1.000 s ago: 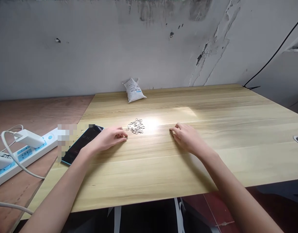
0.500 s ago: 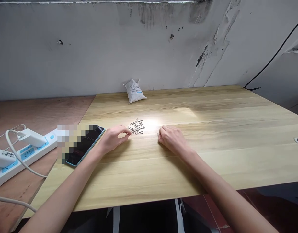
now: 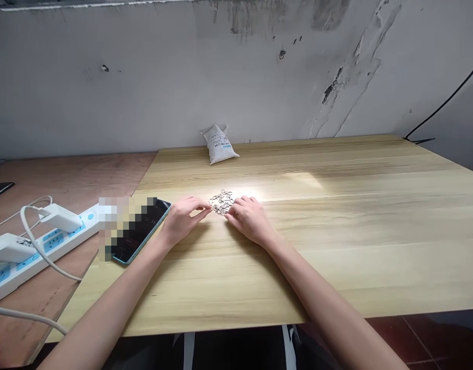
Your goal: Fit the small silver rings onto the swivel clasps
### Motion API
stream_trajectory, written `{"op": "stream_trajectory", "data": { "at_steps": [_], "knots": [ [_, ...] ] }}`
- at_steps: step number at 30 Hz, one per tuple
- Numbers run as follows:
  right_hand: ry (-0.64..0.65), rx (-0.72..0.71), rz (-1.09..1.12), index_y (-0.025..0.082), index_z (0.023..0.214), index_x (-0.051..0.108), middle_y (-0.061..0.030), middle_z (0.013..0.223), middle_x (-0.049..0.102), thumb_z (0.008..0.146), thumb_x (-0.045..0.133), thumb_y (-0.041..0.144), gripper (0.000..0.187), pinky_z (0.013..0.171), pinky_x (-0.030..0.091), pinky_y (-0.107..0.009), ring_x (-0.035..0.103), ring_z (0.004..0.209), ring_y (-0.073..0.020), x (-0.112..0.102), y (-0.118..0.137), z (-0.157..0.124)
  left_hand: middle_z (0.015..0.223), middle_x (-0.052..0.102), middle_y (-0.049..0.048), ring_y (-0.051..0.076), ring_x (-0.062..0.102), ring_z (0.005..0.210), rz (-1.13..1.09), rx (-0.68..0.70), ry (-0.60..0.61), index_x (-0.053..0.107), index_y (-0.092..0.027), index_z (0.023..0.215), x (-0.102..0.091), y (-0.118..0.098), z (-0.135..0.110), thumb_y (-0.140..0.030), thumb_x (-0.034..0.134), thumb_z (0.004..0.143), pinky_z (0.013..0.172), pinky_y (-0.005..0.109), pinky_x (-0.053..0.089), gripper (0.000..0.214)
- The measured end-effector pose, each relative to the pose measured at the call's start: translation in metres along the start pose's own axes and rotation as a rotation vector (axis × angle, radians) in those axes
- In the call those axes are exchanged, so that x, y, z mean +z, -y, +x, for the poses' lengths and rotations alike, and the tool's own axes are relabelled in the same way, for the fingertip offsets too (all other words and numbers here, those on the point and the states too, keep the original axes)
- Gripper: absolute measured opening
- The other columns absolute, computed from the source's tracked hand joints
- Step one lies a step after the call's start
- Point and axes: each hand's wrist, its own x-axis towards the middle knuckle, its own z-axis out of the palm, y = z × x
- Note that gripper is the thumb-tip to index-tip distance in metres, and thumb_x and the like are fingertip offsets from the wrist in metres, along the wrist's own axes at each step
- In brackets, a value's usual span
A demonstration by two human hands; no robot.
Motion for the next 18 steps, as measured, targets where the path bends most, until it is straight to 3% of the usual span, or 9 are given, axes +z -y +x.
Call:
{"op": "stream_trajectory", "data": {
  "at_steps": [9,14,18],
  "knots": [
    [-0.100,-0.124,-0.142,0.022,0.090,0.065,-0.0101,0.121,0.062,0.094,0.053,0.025,0.013,0.104,0.035,-0.050,0.052,0.118,-0.0252,0.008,0.010,-0.007,0.108,0.068,0.0052,0.020,0.060,0.100,-0.038,-0.015,0.058,0.066,-0.020,0.078,0.004,-0.003,-0.002,-0.021,0.069,0.083,0.084,0.036,0.053,0.006],
    [-0.116,-0.176,-0.227,0.021,0.091,0.065,-0.0124,0.134,0.055,0.093,0.052,0.023,0.014,0.112,0.029,-0.053,0.041,0.134,-0.0270,0.005,0.013,-0.006,0.115,0.065,0.0055,0.022,0.055,0.109,-0.015,0.006,0.067,0.067,-0.021,0.078,0.004,-0.003,-0.001,-0.024,0.068,0.084,0.092,0.041,0.051,0.007],
    [-0.107,-0.136,-0.246,0.020,0.090,0.066,-0.0134,0.140,0.050,0.094,0.052,0.026,0.016,0.114,0.026,-0.055,0.035,0.139,-0.0296,0.004,0.015,-0.007,0.124,0.063,0.0055,0.024,0.048,0.123,0.009,0.003,0.085,0.068,-0.021,0.077,0.003,-0.004,0.000,-0.023,0.067,0.085,0.102,0.046,0.045,0.008]
  ]
}}
